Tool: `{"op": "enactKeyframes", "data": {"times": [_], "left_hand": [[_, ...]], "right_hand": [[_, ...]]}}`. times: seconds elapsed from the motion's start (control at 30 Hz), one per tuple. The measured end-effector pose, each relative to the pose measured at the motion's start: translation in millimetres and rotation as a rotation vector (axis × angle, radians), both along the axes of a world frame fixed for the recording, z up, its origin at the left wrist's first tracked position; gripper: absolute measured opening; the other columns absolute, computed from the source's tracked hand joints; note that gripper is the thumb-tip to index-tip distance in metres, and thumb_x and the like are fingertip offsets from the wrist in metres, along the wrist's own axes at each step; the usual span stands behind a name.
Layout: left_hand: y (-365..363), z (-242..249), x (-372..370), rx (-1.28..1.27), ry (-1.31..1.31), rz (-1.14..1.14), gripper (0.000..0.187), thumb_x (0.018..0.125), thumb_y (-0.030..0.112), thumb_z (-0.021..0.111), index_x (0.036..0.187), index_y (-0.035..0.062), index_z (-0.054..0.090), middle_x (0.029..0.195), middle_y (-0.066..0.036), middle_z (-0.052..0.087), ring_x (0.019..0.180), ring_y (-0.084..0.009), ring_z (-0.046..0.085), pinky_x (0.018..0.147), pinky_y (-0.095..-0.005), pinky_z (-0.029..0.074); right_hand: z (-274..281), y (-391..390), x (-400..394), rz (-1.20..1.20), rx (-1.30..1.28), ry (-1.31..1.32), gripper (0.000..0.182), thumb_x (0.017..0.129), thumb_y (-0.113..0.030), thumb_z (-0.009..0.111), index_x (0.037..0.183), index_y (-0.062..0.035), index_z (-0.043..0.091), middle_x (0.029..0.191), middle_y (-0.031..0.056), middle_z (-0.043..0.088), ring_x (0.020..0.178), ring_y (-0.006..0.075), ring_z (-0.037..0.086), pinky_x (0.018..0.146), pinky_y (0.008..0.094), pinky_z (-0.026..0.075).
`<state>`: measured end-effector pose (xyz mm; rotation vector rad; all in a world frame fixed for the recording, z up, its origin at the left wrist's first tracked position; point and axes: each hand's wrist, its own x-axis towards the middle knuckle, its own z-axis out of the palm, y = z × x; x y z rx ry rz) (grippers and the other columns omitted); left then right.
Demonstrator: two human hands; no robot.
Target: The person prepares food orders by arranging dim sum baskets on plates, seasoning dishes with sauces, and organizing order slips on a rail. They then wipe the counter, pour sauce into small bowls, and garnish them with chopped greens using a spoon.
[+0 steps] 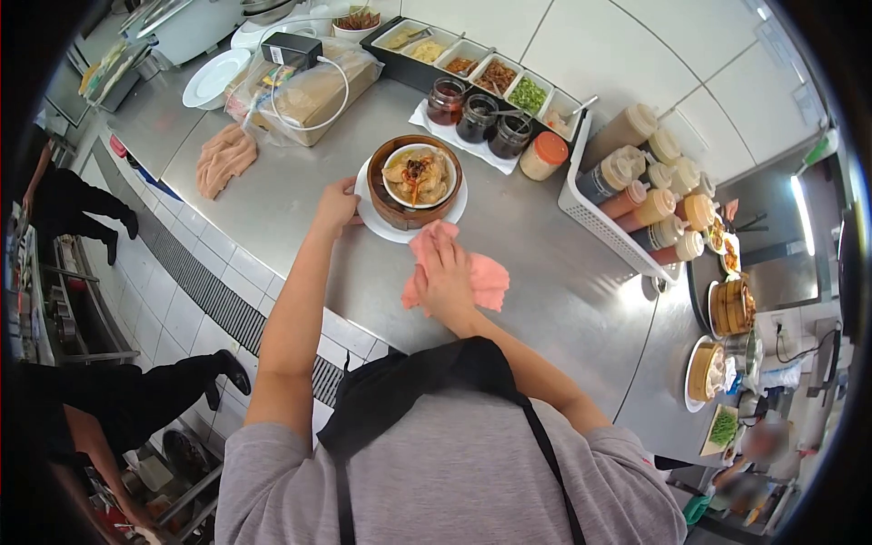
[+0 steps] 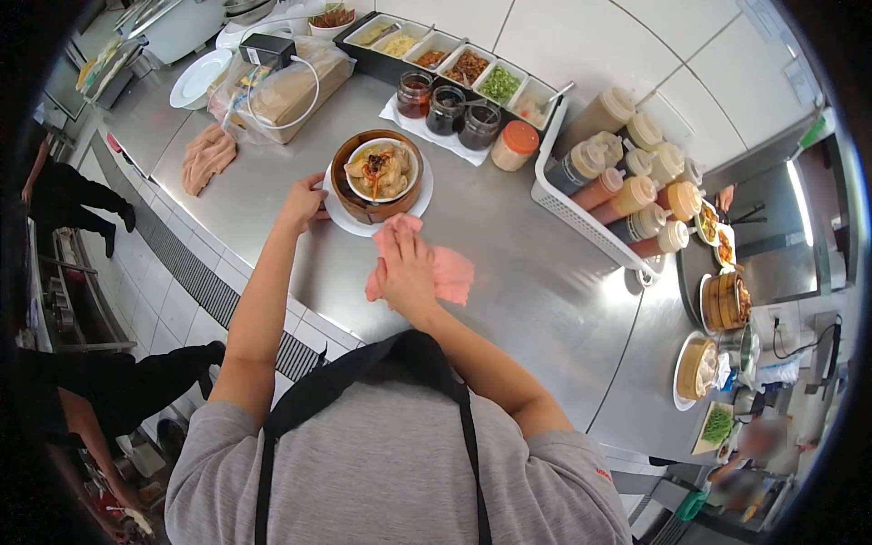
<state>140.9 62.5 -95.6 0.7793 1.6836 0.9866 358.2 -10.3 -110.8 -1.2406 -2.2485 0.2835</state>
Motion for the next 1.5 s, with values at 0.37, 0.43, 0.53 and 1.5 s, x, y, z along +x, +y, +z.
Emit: {"op": "enactKeyframes", "data": {"times": [0.37,0.43,0.53,1.5], "left_hand": [[-34.6,-14.3,38.9,0.000,-0.061,0.008,0.051,0.078,-0.005,0.041,0.127,0.0063,0.037,0.088,-0.013,0.059,0.068,-0.0192,0.060,0.059,-0.0328,0.053],[-44.0,-14.4,56.5,0.040,-0.010,0.004,0.051,0.077,-0.006,0.041,0.126,0.0065,0.038,0.084,-0.012,0.059,0.065,-0.0185,0.059,0.054,-0.0330,0.053],[-43.9,-58.8,63.4,0.124,0.153,-0.056,0.048,0.071,-0.004,0.042,0.118,0.0029,0.048,0.091,-0.017,0.059,0.071,-0.0243,0.062,0.052,-0.0336,0.052],[-165.3,-13.8,411.8,0.011,-0.120,-0.177,0.048,0.080,-0.007,0.041,0.126,0.0020,0.032,0.100,-0.017,0.051,0.080,-0.0246,0.058,0.065,-0.0362,0.055]], "right_hand": [[-4.4,-46.4,26.2,0.403,0.037,0.009,0.045,0.066,-0.014,0.056,0.110,-0.0059,0.050,0.117,0.0078,0.044,0.107,0.0291,0.040,0.084,0.0438,0.036],[2.9,-57.9,42.6,0.486,-0.005,-0.045,0.040,0.066,-0.010,0.057,0.105,-0.0096,0.054,0.113,0.0079,0.047,0.104,0.0284,0.042,0.082,0.0393,0.037],[4.3,-72.4,84.7,0.502,-0.148,-0.055,0.037,0.066,-0.014,0.058,0.102,-0.0102,0.055,0.110,0.0079,0.049,0.103,0.0281,0.042,0.086,0.0391,0.035],[-16.1,-221.3,581.1,-0.591,0.178,0.074,0.036,0.061,-0.013,0.054,0.096,-0.0085,0.060,0.106,0.0105,0.055,0.096,0.0306,0.047,0.088,0.0431,0.032]]}}
